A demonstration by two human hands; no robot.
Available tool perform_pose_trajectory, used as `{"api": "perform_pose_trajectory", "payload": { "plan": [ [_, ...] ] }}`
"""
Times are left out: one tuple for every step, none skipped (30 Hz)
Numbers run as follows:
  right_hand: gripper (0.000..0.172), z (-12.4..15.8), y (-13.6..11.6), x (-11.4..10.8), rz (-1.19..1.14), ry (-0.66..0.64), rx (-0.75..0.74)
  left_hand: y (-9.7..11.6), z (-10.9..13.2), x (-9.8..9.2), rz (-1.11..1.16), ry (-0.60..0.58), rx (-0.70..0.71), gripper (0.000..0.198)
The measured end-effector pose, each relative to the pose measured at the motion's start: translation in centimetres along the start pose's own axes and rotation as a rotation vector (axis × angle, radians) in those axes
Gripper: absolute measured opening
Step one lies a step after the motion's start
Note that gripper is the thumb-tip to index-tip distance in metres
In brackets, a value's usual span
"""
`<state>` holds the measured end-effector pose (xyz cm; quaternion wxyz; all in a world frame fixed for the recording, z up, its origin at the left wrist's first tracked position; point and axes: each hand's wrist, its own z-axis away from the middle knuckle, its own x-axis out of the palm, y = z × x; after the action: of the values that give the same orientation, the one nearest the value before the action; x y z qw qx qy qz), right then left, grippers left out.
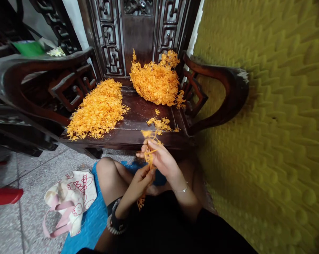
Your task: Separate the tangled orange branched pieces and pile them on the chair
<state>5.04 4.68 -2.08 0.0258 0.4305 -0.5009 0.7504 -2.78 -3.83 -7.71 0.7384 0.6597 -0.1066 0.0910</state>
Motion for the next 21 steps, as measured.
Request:
{"api": "perform_pose_trajectory", "payload": {
  "plan": [
    [0.021, -0.3, -0.6, -0.2, -0.123, -0.072, 0.118, -0.4, 0.1, 0.3, 0.035, -0.056, -0.03, 0.048],
    [0.031, -0.5, -1.2, -0.4, -0.229, -0.13, 0.204, -0.8, 0.2, 0.6, 0.069, -0.094, -0.062, 0.054],
    [0.04, -0.7, -1.8, -0.5, -0.313, -0.167, 0.251, -1.2, 0.3, 0.8, 0.094, -0.106, -0.084, 0.058],
    [0.046, -0.8, -2.3, -0.6, -0.374, -0.185, 0.267, -1.5, 0.5, 0.9, 0.098, -0.096, -0.091, 0.06],
    [0.049, -0.8, -2.8, -0.7, -0.413, -0.189, 0.26, -1.6, 0.8, 0.9, 0.08, -0.079, -0.077, 0.061],
    [0.05, -0.8, -3.2, -0.7, -0.437, -0.187, 0.242, -1.5, 1.1, 0.8, 0.046, -0.065, -0.045, 0.06],
    [0.051, -0.7, -3.6, -0.6, -0.451, -0.186, 0.226, -1.4, 1.5, 0.6, 0.002, -0.069, 0.001, 0.059],
    [0.051, -0.6, -4.0, -0.5, -0.464, -0.193, 0.216, -1.1, 1.9, 0.4, -0.037, -0.092, 0.047, 0.058],
    [0.051, -0.4, -4.3, -0.2, -0.477, -0.208, 0.21, -0.8, 2.3, 0.2, -0.061, -0.133, 0.085, 0.057],
    [0.051, -0.3, -4.6, 0.0, -0.493, -0.229, 0.207, -0.6, 2.7, 0.0, -0.068, -0.177, 0.117, 0.056],
    [0.052, -0.1, -4.8, 0.3, -0.513, -0.254, 0.205, -0.3, 3.0, -0.2, -0.063, -0.215, 0.148, 0.056],
    [0.052, 0.1, -5.0, 0.7, -0.537, -0.28, 0.197, -0.1, 3.2, -0.2, -0.052, -0.242, 0.176, 0.056],
    [0.053, 0.3, -5.2, 1.0, -0.566, -0.307, 0.182, 0.0, 3.4, -0.3, -0.039, -0.264, 0.206, 0.055],
    [0.053, 0.5, -5.4, 1.4, -0.597, -0.337, 0.154, 0.1, 3.5, -0.2, -0.025, -0.275, 0.238, 0.055],
    [0.053, 0.7, -5.5, 1.7, -0.626, -0.368, 0.121, 0.2, 3.6, -0.2, -0.016, -0.283, 0.273, 0.054],
    [0.053, 0.8, -5.7, 2.0, -0.648, -0.4, 0.092, 0.2, 3.6, -0.1, -0.014, -0.294, 0.305, 0.052],
    [0.053, 0.9, -6.0, 2.2, -0.662, -0.431, 0.07, 0.3, 3.6, 0.0, -0.015, -0.309, 0.337, 0.051],
    [0.053, 1.0, -6.2, 2.4, -0.668, -0.459, 0.056, 0.4, 3.6, 0.1, -0.017, -0.327, 0.37, 0.05],
    [0.053, 0.9, -6.5, 2.6, -0.668, -0.479, 0.052, 0.5, 3.7, 0.2, -0.016, -0.342, 0.396, 0.05],
    [0.055, 0.8, -6.9, 2.6, -0.661, -0.489, 0.056, 0.6, 3.7, 0.2, -0.014, -0.353, 0.403, 0.05],
    [0.056, 0.6, -7.2, 2.6, -0.652, -0.491, 0.068, 0.7, 3.8, 0.3, -0.011, -0.353, 0.391, 0.051]
  ]
}}
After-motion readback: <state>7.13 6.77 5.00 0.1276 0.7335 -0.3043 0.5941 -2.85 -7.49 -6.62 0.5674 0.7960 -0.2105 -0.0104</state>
